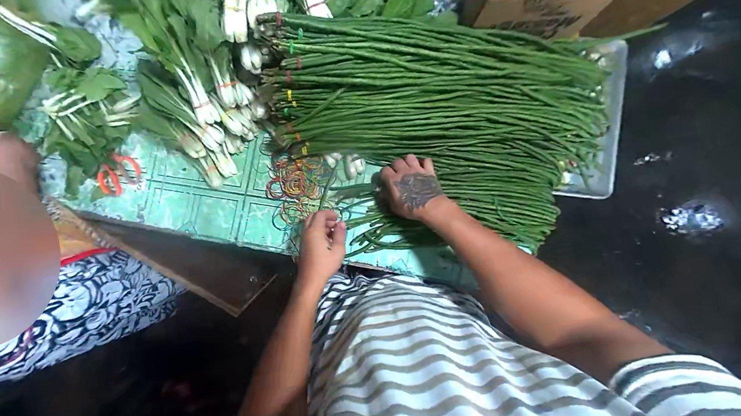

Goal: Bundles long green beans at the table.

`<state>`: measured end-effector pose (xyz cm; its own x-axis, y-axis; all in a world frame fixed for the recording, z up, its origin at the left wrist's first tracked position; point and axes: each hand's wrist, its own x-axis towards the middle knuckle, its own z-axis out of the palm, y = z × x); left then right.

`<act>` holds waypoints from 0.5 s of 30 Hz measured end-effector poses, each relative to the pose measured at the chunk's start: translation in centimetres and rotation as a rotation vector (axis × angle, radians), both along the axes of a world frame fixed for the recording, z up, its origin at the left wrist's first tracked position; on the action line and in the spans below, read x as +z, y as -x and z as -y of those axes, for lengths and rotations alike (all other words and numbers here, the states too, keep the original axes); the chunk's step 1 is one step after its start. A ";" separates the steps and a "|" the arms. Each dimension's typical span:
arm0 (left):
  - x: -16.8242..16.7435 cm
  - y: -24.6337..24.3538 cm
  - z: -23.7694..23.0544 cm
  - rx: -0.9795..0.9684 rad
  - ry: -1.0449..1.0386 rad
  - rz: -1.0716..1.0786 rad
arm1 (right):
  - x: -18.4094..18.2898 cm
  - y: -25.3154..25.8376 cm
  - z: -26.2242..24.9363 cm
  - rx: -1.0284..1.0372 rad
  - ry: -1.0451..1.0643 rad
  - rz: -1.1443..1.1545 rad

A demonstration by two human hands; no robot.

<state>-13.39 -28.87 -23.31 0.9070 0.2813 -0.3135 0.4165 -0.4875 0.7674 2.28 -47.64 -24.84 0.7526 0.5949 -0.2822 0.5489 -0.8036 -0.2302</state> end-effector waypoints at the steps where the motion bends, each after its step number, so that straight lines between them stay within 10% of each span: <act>1: 0.4 -0.4 0.5 -0.027 0.017 -0.004 | 0.1 -0.5 0.4 0.034 0.010 -0.011; 9: 3.0 -5.7 6.1 0.196 0.639 -0.038 | 3.4 -0.7 2.6 -0.061 -0.432 -0.148; 15: 4.3 -7.8 7.0 0.201 0.695 0.225 | 5.7 0.2 5.0 -0.090 -0.635 -0.188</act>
